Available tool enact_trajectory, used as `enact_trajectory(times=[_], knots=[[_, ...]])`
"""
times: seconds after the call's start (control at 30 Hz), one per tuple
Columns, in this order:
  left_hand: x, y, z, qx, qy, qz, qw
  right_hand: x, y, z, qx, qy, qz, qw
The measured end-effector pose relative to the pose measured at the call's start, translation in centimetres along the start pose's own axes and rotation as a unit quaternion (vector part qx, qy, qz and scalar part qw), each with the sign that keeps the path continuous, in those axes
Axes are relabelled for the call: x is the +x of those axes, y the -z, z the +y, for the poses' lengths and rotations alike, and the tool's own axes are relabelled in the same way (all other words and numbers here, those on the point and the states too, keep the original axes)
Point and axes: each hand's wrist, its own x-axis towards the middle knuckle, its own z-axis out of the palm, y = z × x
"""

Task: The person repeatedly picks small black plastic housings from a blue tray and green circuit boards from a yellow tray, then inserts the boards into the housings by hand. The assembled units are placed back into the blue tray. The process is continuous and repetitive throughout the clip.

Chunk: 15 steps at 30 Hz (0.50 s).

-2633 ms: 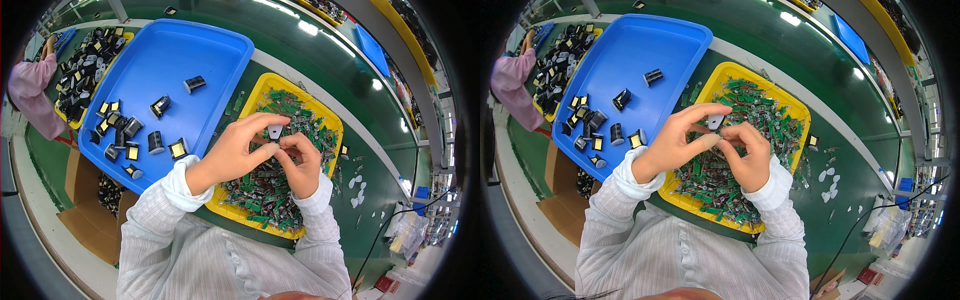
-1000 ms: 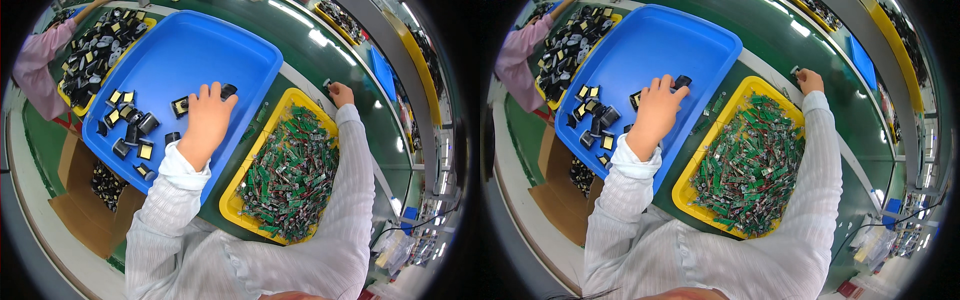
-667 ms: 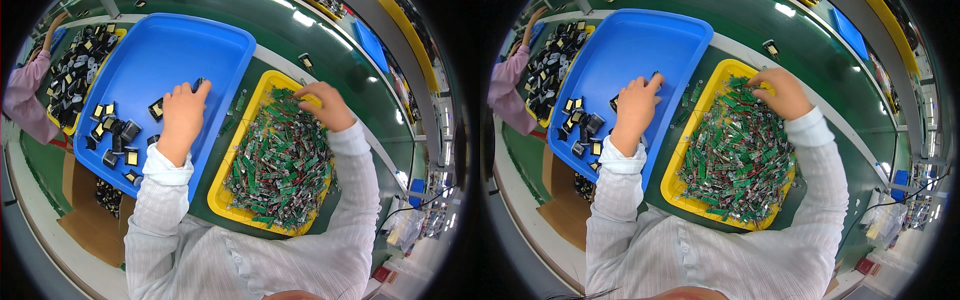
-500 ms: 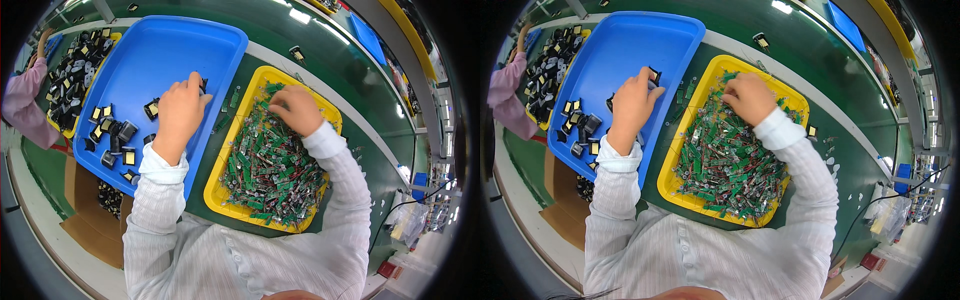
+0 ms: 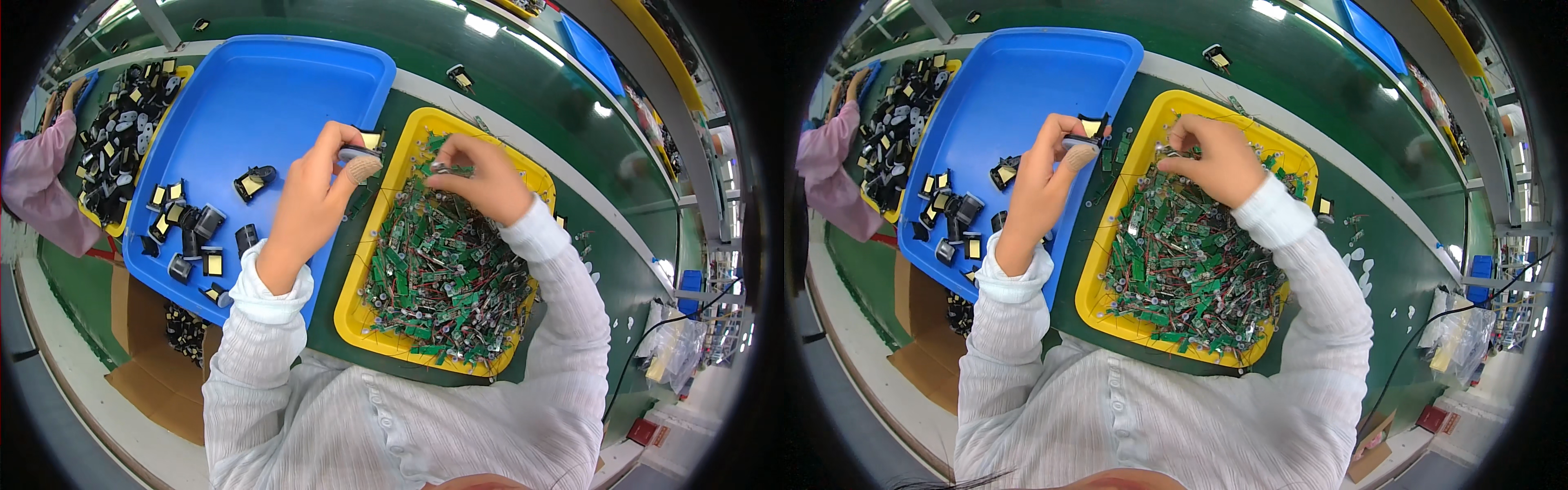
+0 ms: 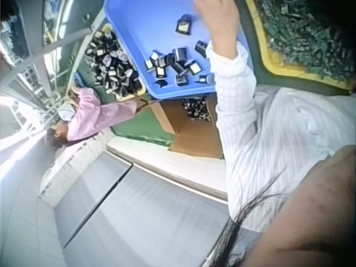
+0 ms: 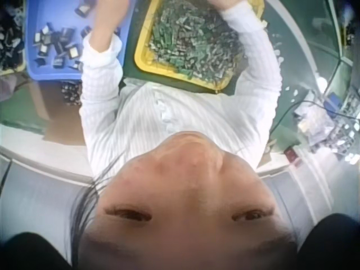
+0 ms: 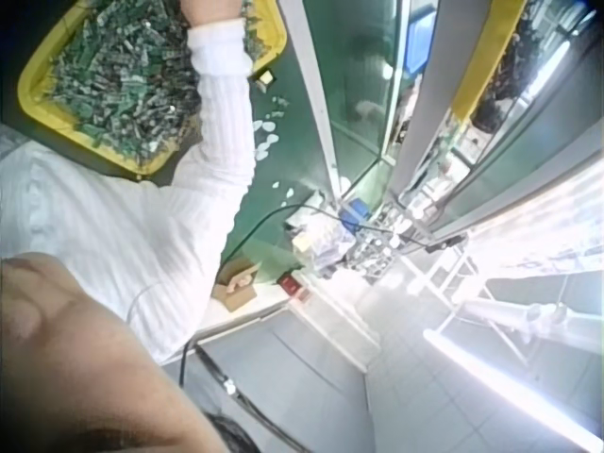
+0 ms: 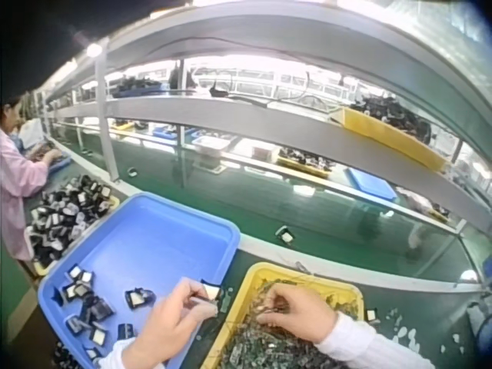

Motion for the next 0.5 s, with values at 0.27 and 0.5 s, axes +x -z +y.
enact_trajectory(times=[0.27, 0.5], knots=[[-2.0, -3.0, 0.0, -0.300, -0.051, -0.105, 0.947, -6.7, -0.2, -6.1, 0.420, -0.098, -0.036, 0.901], [-3.1, -4.3, 0.8, -0.337, 0.017, -0.192, 0.922, -7.9, -3.2, -4.5, 0.485, -0.007, 0.068, 0.872]])
